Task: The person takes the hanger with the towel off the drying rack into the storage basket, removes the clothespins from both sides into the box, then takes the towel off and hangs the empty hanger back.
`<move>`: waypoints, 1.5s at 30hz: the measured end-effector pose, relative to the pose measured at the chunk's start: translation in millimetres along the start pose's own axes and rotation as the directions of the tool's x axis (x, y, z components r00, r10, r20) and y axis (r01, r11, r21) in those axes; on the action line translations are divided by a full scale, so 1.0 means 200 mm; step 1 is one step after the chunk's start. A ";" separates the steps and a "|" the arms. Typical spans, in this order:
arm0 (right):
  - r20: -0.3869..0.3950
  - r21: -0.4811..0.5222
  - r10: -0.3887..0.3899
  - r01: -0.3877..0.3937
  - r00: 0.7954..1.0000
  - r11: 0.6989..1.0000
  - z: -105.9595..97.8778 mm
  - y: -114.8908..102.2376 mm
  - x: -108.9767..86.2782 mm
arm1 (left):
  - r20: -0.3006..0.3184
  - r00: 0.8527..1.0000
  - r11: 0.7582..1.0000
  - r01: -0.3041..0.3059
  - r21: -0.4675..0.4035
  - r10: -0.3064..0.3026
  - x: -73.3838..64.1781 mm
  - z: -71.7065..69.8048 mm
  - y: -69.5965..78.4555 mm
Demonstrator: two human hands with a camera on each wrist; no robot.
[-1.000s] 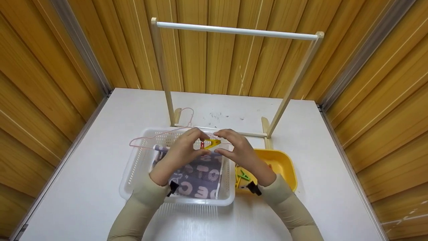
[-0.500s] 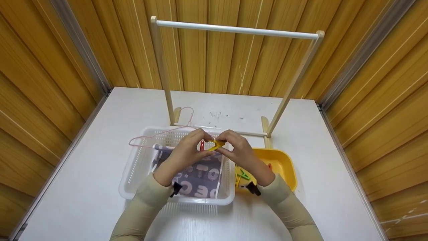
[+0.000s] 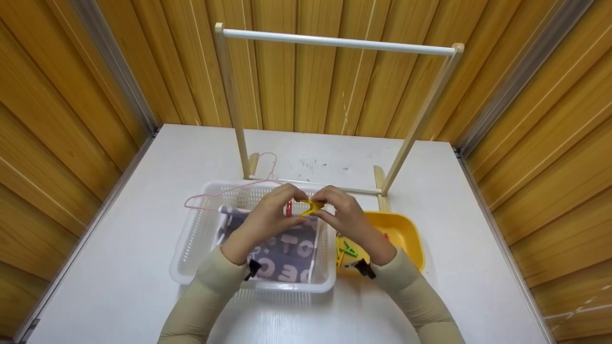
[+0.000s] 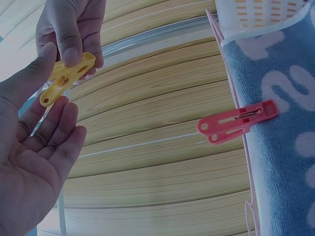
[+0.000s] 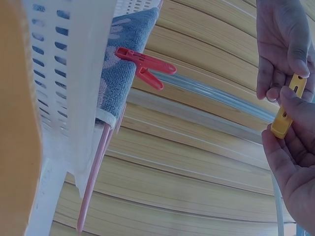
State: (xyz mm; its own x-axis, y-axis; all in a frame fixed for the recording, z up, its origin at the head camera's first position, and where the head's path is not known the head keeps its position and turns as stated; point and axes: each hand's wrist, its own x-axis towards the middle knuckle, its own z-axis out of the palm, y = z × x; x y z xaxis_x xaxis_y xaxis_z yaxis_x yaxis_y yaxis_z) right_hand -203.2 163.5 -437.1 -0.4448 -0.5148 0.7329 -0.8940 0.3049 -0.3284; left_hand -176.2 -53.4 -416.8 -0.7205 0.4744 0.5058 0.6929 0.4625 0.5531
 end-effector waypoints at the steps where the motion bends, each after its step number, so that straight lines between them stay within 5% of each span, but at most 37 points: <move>1: 0.000 0.001 0.001 -0.001 1.000 1.000 0.00 0.00 0.00 | 0.004 1.000 1.000 0.002 -0.003 -0.002 0.00 0.00 0.00; 7: 0.010 0.026 0.030 -0.030 0.999 0.999 -0.04 0.03 -0.03 | 0.035 0.997 0.998 0.067 0.000 -0.067 0.00 -0.01 0.00; 18: 0.045 -0.003 0.209 -0.209 0.977 0.978 -0.15 0.11 -0.13 | 0.083 0.986 0.987 0.136 0.082 -0.143 -0.02 -0.05 -0.03; 24: 0.033 -0.068 0.205 -0.202 0.978 0.977 -0.18 0.18 -0.21 | 0.092 0.990 0.988 0.099 0.122 -0.111 -0.05 -0.08 -0.09; 34: 0.131 -0.133 0.332 -0.315 0.934 0.940 -0.23 0.28 -0.34 | 0.156 0.970 0.974 0.162 0.156 -0.186 -0.06 -0.08 -0.17; 38: 0.191 -0.198 0.415 -0.379 0.890 0.904 -0.25 0.30 -0.38 | 0.169 0.962 0.969 0.190 0.159 -0.217 -0.06 -0.08 -0.19; 45: 0.322 -0.336 0.599 -0.503 0.733 0.796 -0.30 0.36 -0.41 | 0.187 0.950 0.960 0.218 0.176 -0.250 -0.05 -0.09 -0.23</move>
State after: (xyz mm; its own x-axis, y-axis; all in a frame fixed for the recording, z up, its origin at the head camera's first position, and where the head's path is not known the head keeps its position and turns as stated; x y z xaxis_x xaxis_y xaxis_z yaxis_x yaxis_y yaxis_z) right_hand -228.9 276.1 -484.5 -0.8790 -0.4530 0.1491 -0.4701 0.7707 -0.4301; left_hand -201.3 -92.6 -436.2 -0.8523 0.4750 0.2189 0.5132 0.6790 0.5250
